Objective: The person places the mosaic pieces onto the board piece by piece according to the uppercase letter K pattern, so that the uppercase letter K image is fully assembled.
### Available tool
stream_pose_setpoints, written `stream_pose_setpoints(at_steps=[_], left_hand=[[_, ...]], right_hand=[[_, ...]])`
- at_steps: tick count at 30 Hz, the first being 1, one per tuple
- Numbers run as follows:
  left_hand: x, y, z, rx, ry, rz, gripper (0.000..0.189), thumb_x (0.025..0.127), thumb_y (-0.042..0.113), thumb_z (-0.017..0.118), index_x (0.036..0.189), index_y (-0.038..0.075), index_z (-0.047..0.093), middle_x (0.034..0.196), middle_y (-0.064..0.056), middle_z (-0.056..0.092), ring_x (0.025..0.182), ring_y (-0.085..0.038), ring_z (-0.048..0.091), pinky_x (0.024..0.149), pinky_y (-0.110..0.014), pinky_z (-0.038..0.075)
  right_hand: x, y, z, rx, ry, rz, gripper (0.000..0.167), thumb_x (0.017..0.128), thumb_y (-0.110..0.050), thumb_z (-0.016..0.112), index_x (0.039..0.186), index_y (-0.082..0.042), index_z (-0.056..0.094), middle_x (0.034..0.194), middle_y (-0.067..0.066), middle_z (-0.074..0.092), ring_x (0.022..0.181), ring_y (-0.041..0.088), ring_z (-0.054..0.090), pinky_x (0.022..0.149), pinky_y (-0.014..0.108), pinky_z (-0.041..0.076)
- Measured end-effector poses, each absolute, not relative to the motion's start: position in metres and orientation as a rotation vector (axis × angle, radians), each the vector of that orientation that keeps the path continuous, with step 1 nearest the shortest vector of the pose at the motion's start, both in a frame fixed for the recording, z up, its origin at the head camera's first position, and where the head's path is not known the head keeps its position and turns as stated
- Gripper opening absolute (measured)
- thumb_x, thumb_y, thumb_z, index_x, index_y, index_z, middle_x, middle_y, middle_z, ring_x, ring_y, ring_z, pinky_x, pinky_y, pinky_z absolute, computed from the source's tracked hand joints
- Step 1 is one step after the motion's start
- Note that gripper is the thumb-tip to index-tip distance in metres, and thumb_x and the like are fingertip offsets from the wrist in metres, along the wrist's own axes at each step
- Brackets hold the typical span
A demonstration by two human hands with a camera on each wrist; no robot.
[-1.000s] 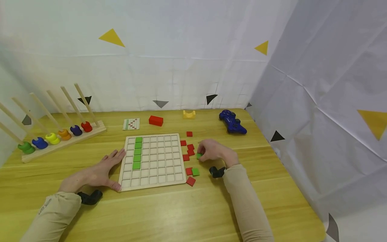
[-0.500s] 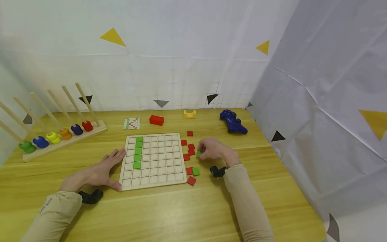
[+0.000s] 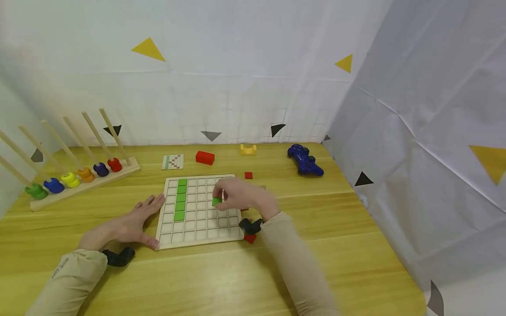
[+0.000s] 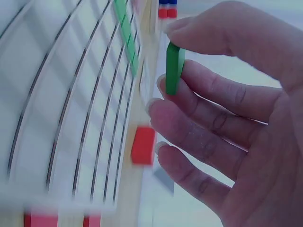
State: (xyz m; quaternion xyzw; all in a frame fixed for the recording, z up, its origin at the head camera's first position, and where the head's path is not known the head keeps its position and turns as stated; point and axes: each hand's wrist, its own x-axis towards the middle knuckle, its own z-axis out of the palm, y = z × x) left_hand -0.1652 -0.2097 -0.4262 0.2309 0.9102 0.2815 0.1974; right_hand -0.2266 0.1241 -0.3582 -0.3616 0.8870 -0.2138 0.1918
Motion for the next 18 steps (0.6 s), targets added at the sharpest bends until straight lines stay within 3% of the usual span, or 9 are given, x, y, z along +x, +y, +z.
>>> stream_pose_setpoints(at_steps=[8, 18], left_hand=[[-0.166, -0.21, -0.425, 0.638, 2.543, 0.789, 0.134, 0.068, 0.052, 0.087, 0.159, -0.003, 0.006, 0.166, -0.024, -0.001, 0.151, -0.047, -0.008, 0.118, -0.066, -0.002], [-0.165, -0.209, -0.426, 0.637, 2.533, 0.804, 0.133, 0.068, 0.05, 0.088, 0.158, -0.004, 0.006, 0.166, -0.025, -0.001, 0.15, -0.049, -0.008, 0.118, -0.067, -0.002]], right_hand=[[-0.221, 0.069, -0.363, -1.179, 2.439, -0.584, 0.02, 0.094, -0.025, 0.071, 0.11, -0.014, 0.065, 0.103, -0.006, 0.062, 0.089, 0.012, 0.058, 0.079, 0.021, 0.05], [-0.213, 0.039, -0.389, -1.328, 2.43, -0.363, 0.022, 0.094, -0.029, 0.071, 0.108, -0.012, 0.068, 0.099, -0.006, 0.062, 0.087, 0.008, 0.057, 0.077, 0.015, 0.046]])
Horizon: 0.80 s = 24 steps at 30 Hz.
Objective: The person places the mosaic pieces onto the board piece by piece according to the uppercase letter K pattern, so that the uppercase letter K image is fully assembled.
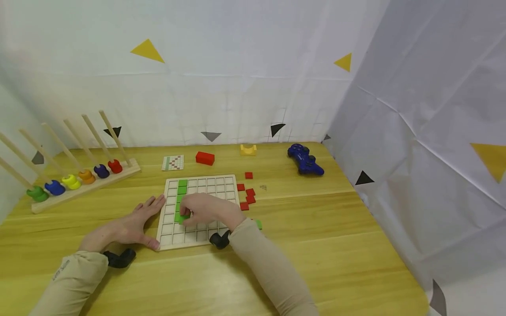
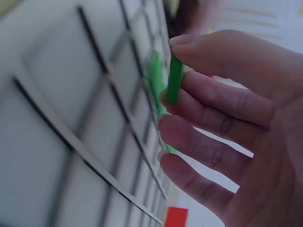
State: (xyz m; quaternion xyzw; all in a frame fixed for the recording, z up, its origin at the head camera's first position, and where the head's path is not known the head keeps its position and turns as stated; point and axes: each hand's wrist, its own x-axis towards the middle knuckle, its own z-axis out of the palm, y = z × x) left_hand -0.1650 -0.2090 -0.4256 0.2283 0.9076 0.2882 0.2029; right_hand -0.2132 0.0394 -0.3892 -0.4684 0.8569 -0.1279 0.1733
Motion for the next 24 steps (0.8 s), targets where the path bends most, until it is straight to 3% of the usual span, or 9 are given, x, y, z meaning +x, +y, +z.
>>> stream_pose_setpoints(at_steps=[14, 24], left_hand=[[-0.167, -0.21, -0.428, 0.669, 2.544, 0.797, 0.133, 0.068, 0.051, 0.087, 0.158, -0.006, 0.006, 0.166, -0.026, 0.0, 0.15, -0.05, -0.007, 0.118, -0.067, -0.002], [-0.166, -0.209, -0.427, 0.647, 2.54, 0.804, 0.134, 0.068, 0.051, 0.088, 0.158, -0.004, 0.006, 0.166, -0.026, 0.0, 0.15, -0.049, -0.007, 0.118, -0.067, -0.002]], right_hand=[[-0.208, 0.028, -0.406, -1.396, 2.434, -0.314, 0.019, 0.092, -0.034, 0.074, 0.095, -0.017, 0.064, 0.09, -0.009, 0.056, 0.079, 0.004, 0.05, 0.07, 0.014, 0.04], [-0.208, 0.026, -0.41, -1.3, 2.451, -0.444, 0.021, 0.087, -0.034, 0.077, 0.088, -0.017, 0.063, 0.079, -0.01, 0.059, 0.072, 0.003, 0.05, 0.064, 0.013, 0.04]])
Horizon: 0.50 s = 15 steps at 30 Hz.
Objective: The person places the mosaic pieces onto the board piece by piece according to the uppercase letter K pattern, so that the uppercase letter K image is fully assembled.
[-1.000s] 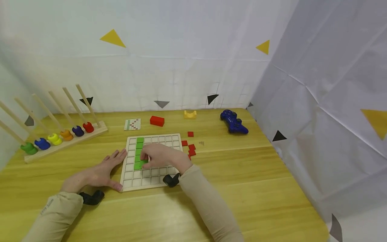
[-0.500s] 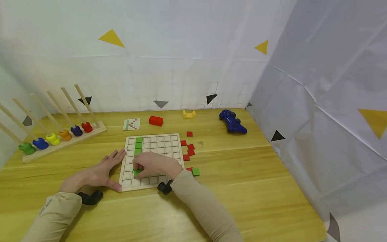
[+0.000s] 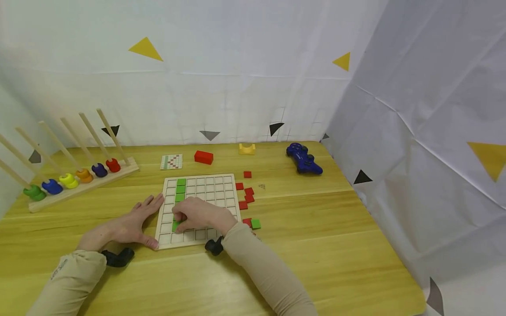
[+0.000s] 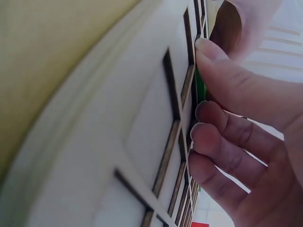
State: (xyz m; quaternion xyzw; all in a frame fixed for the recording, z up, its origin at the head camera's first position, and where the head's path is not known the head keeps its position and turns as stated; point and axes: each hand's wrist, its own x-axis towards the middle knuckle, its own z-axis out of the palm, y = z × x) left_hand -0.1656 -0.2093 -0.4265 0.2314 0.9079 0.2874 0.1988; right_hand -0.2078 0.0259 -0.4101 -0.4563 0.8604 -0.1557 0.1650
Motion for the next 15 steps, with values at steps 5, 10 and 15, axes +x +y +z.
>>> stream_pose_setpoints(at_steps=[5, 10, 15], left_hand=[[-0.1653, -0.2089, -0.4261, 0.639, 2.536, 0.8, 0.133, 0.068, 0.051, 0.088, 0.158, -0.004, 0.006, 0.166, -0.025, 0.0, 0.15, -0.049, -0.007, 0.118, -0.067, -0.002], [-0.1658, -0.2087, -0.4264, 0.636, 2.532, 0.803, 0.133, 0.069, 0.051, 0.087, 0.158, -0.004, 0.006, 0.166, -0.025, -0.001, 0.15, -0.049, -0.008, 0.118, -0.067, -0.003], [-0.1661, -0.2095, -0.4264, 0.639, 2.535, 0.803, 0.133, 0.069, 0.051, 0.088, 0.158, -0.004, 0.005, 0.166, -0.025, -0.001, 0.15, -0.049, -0.007, 0.118, -0.067, -0.003]], right_hand=[[-0.2069, 0.0258, -0.4091, -1.216, 2.46, -0.51, 0.022, 0.084, -0.033, 0.081, 0.086, -0.018, 0.065, 0.077, -0.011, 0.061, 0.071, 0.002, 0.052, 0.064, 0.013, 0.043], [-0.2086, 0.0277, -0.4071, -1.163, 2.436, -0.523, 0.024, 0.082, -0.032, 0.083, 0.091, -0.017, 0.067, 0.079, -0.011, 0.062, 0.073, 0.002, 0.055, 0.067, 0.014, 0.045], [-0.2111, 0.0296, -0.4065, -1.198, 2.403, -0.539, 0.019, 0.085, -0.027, 0.081, 0.092, -0.014, 0.069, 0.08, -0.01, 0.064, 0.073, 0.001, 0.056, 0.067, 0.013, 0.046]])
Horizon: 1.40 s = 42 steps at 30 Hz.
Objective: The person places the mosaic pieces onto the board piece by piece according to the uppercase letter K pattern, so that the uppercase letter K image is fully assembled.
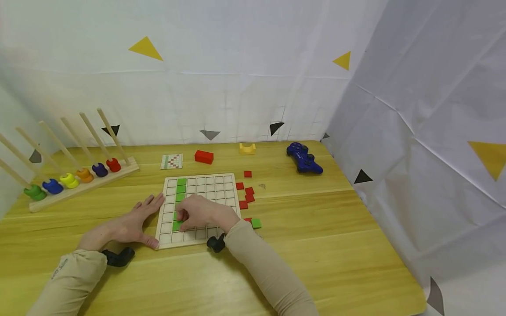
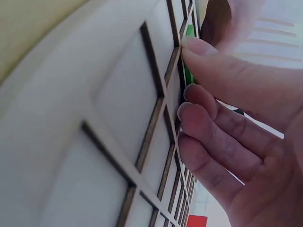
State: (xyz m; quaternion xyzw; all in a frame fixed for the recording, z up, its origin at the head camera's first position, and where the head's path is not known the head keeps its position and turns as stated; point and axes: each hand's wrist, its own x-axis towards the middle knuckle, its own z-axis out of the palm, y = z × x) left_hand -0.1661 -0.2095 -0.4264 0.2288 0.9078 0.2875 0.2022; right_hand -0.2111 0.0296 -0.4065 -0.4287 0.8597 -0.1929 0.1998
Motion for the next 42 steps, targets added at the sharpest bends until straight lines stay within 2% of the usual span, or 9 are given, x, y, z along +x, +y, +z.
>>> stream_pose_setpoints(at_steps=[12, 28, 33, 36, 42], left_hand=[[-0.165, -0.21, -0.426, 0.641, 2.533, 0.803, 0.132, 0.069, 0.051, 0.087, 0.158, -0.004, 0.006, 0.166, -0.025, -0.001, 0.15, -0.049, -0.008, 0.117, -0.068, -0.003], [-0.166, -0.212, -0.427, 0.649, 2.543, 0.812, 0.134, 0.068, 0.051, 0.088, 0.158, -0.004, 0.005, 0.165, -0.026, -0.001, 0.15, -0.049, -0.007, 0.118, -0.067, -0.003], [-0.165, -0.211, -0.427, 0.656, 2.54, 0.811, 0.133, 0.068, 0.051, 0.087, 0.158, -0.004, 0.006, 0.166, -0.026, -0.001, 0.15, -0.049, -0.007, 0.117, -0.068, -0.002], [-0.165, -0.211, -0.427, 0.654, 2.542, 0.816, 0.134, 0.068, 0.05, 0.088, 0.158, -0.004, 0.006, 0.166, -0.025, -0.001, 0.15, -0.049, -0.008, 0.117, -0.068, -0.002], [-0.166, -0.211, -0.428, 0.648, 2.541, 0.815, 0.134, 0.067, 0.05, 0.088, 0.158, -0.004, 0.006, 0.166, -0.025, -0.001, 0.15, -0.049, -0.008, 0.118, -0.067, -0.003]], right_hand=[[-0.212, 0.028, -0.406, -1.244, 2.401, -0.544, 0.015, 0.085, -0.024, 0.082, 0.089, -0.014, 0.07, 0.079, -0.012, 0.064, 0.073, -0.001, 0.056, 0.068, 0.012, 0.046], [-0.21, 0.027, -0.404, -1.189, 2.397, -0.529, 0.016, 0.087, -0.023, 0.08, 0.094, -0.013, 0.069, 0.08, -0.01, 0.063, 0.074, 0.001, 0.056, 0.067, 0.013, 0.045], [-0.21, 0.036, -0.391, -1.227, 2.388, -0.56, 0.027, 0.087, -0.028, 0.08, 0.105, -0.011, 0.069, 0.093, -0.005, 0.067, 0.082, 0.003, 0.058, 0.073, 0.014, 0.048], [-0.214, 0.052, -0.374, -1.257, 2.384, -0.638, 0.034, 0.087, -0.029, 0.08, 0.11, -0.008, 0.068, 0.104, 0.002, 0.069, 0.087, 0.006, 0.06, 0.081, 0.021, 0.053], [-0.225, 0.103, -0.36, -1.213, 2.358, -0.752, 0.027, 0.086, -0.023, 0.081, 0.106, -0.011, 0.069, 0.108, 0.01, 0.068, 0.092, 0.016, 0.062, 0.089, 0.041, 0.056]])
